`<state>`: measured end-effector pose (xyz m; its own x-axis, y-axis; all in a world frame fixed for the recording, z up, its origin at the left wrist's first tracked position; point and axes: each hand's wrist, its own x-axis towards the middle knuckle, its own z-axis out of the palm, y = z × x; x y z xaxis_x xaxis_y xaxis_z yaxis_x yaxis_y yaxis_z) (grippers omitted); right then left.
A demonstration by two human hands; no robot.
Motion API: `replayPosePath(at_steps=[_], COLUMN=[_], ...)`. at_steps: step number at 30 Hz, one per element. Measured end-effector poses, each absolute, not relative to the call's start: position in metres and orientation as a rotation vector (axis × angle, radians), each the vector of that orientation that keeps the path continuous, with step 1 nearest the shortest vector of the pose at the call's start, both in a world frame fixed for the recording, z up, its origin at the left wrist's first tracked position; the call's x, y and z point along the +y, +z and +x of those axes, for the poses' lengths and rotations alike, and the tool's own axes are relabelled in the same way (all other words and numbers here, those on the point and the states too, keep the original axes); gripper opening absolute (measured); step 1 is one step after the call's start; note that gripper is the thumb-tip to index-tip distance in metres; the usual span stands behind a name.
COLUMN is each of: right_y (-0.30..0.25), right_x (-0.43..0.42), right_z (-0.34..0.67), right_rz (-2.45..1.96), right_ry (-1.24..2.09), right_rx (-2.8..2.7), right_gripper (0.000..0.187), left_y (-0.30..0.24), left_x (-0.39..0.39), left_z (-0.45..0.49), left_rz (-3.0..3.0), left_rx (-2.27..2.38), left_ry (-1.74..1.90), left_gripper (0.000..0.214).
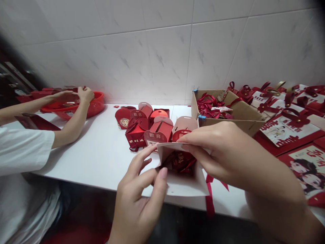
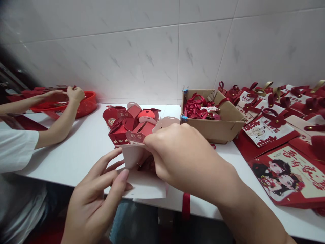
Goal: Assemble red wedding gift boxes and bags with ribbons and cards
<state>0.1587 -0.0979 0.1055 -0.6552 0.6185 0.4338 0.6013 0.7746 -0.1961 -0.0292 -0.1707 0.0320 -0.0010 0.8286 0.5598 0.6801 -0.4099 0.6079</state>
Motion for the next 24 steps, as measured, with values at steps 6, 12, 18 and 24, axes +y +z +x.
replayPosePath(at_steps=[6,12,18,24], right_y=[0.098,0.098,0.098,0.096], right_x=[-0.079,-0.077,-0.078,-0.074], right_z=[0.152,0.153,0.153,0.151], right_rz=[-0.900,-0.953,-0.966,-0.992], right_ry=[0.122,0.124,0.179,0.190], right_rx=[-2.603,-2.622,-2.603,-2.518], right_gripper=[0.027,0.028,0.022,0.023], left_y=[0.026,0.023,0.025,0.024], left_x=[-0.164,-0.165,-0.165,-0.160], left_z=[-0.030,-0.032,-0.031,-0.030], left_rz=[1.995,1.941,1.866,1.812], left_rx=[1.786,1.779,1.774,1.776], left_ry=[1.119,0.981,0.984,1.020], left_gripper=[0.024,0.043,0.043,0.044])
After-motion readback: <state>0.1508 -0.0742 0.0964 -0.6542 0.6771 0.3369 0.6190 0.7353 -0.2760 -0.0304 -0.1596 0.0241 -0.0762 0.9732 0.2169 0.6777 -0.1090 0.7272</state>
